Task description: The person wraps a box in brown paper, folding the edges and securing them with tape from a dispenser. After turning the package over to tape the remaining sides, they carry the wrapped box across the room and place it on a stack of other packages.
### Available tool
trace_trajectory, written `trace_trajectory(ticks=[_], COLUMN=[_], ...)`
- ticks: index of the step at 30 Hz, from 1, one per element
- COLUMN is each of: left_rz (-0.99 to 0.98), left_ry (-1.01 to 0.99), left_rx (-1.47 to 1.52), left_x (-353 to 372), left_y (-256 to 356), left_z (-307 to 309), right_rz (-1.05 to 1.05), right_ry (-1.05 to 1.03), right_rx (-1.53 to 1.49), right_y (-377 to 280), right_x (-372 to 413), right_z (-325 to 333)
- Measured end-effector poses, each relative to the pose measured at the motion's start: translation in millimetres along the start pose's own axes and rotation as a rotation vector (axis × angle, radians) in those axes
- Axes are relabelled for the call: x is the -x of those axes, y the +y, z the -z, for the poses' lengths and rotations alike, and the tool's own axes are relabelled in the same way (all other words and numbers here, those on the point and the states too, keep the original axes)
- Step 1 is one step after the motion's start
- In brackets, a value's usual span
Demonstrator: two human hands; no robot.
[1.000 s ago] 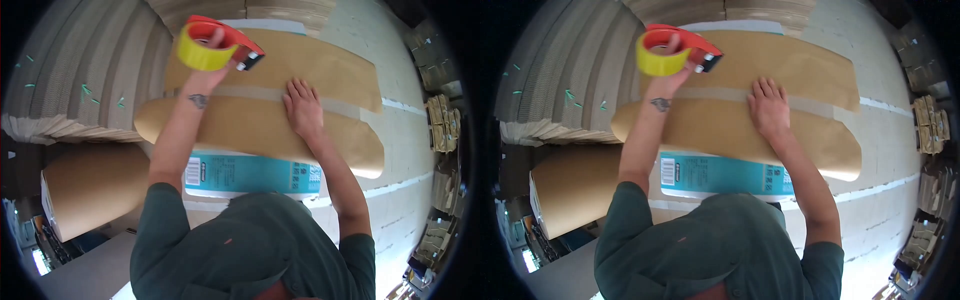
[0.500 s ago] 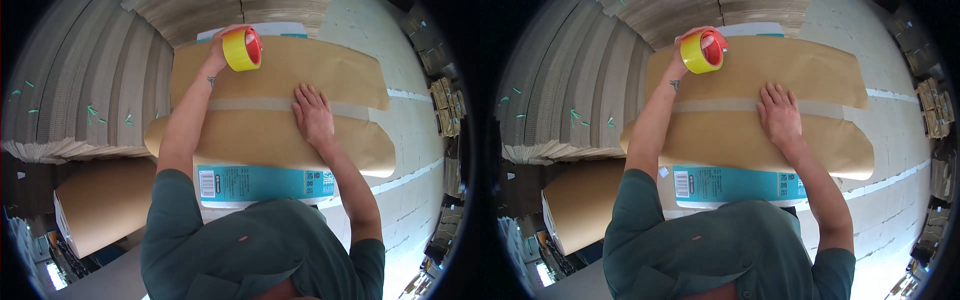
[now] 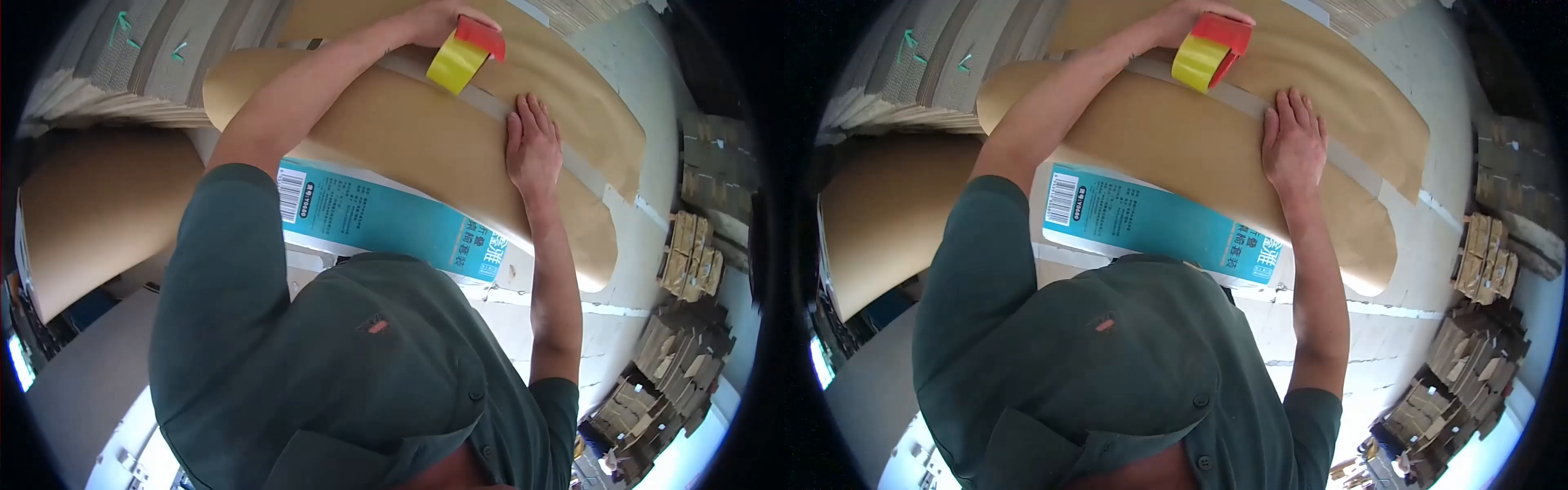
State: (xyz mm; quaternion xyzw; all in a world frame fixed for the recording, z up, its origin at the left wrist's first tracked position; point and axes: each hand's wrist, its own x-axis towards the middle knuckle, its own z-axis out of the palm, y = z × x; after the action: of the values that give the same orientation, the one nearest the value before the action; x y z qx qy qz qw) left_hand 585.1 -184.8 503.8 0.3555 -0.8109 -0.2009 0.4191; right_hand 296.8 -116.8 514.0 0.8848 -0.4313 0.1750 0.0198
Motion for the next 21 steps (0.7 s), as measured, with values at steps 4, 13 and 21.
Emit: trace_trajectory(ticks=[4,13,21], left_rz=[-0.021,0.227,0.233], left_ry=[-0.045,-0.093,-0.05], left_rx=[-0.058,0.012,-0.112], left_x=[10,54,80], left_y=[25,99,157], left_z=[1,-15,-24], right_rz=[0.001,0.063,0.04], right_ry=[0.038,0.111,0.127], right_rx=[0.013,-0.037,-0.002], right_y=[-1,-2,-4], right_x=[-3,-2,-2], right_z=[3,5,4])
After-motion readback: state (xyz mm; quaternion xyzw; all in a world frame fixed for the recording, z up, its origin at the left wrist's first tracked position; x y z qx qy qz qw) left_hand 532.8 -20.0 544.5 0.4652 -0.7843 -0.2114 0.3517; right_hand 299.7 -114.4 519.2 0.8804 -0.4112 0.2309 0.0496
